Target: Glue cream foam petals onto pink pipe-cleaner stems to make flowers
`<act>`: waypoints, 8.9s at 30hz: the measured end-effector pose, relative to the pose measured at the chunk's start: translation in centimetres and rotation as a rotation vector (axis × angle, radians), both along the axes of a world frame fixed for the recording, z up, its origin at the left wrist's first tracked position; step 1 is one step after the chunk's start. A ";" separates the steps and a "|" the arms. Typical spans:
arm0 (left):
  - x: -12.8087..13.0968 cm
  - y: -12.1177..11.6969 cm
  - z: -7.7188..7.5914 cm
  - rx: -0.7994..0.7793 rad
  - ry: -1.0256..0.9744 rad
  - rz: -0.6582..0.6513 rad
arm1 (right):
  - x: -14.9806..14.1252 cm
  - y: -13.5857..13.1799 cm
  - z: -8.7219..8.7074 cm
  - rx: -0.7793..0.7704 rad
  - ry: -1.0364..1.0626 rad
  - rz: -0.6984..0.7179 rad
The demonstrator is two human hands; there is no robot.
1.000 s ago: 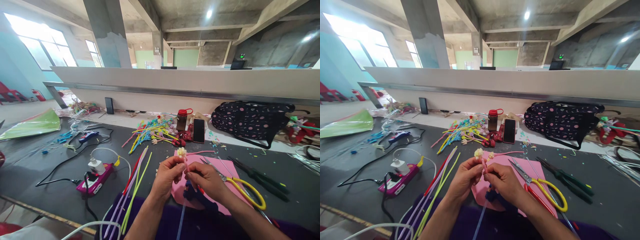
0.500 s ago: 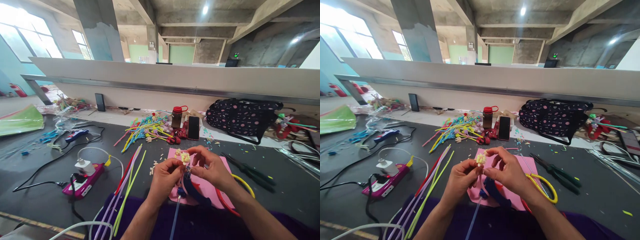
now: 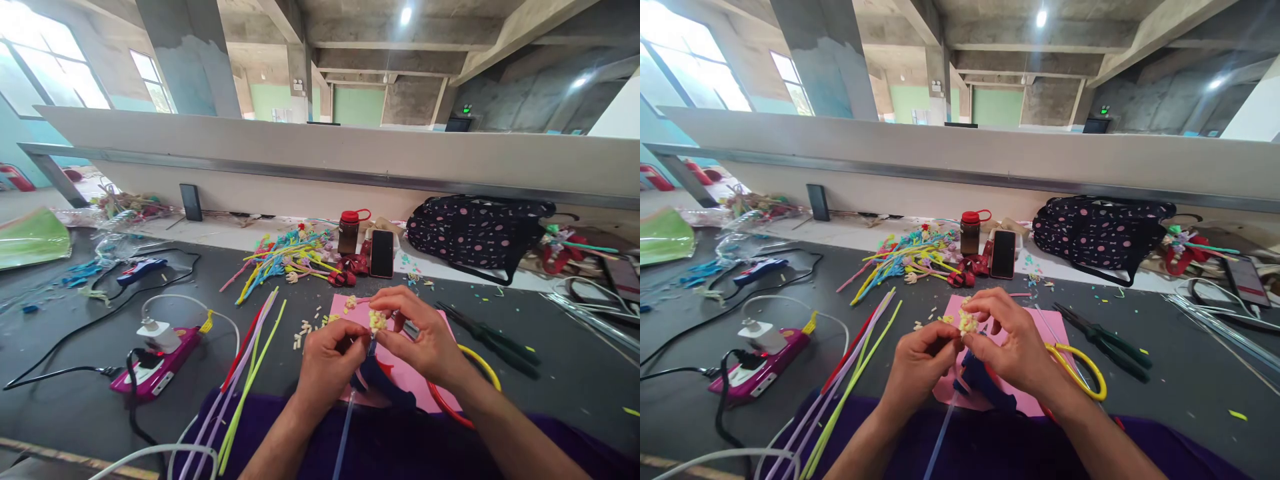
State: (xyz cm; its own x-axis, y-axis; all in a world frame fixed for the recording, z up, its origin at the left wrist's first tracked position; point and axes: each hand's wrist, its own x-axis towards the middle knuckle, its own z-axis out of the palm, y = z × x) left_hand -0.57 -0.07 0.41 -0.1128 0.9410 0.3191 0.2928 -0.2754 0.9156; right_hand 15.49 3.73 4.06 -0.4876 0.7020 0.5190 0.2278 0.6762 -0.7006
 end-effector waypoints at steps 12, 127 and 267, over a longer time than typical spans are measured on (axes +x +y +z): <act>0.2 -0.1 0.0 -0.135 -0.225 -0.038 | 0.0 -0.3 0.3 -0.088 0.033 0.031; -2.4 1.6 -0.5 -0.330 -0.773 -0.264 | -3.2 -0.2 -4.0 -0.846 0.258 0.151; -0.2 0.5 -0.6 -0.682 -0.732 -0.644 | 0.4 1.9 -1.4 -0.450 0.114 0.129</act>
State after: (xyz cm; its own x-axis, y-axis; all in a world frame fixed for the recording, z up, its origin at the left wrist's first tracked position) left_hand -0.76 0.43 -0.19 0.4962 0.8417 -0.2128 -0.3744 0.4286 0.8223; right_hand 15.90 5.66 2.64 -0.5432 0.8067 0.2327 0.0670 0.3179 -0.9457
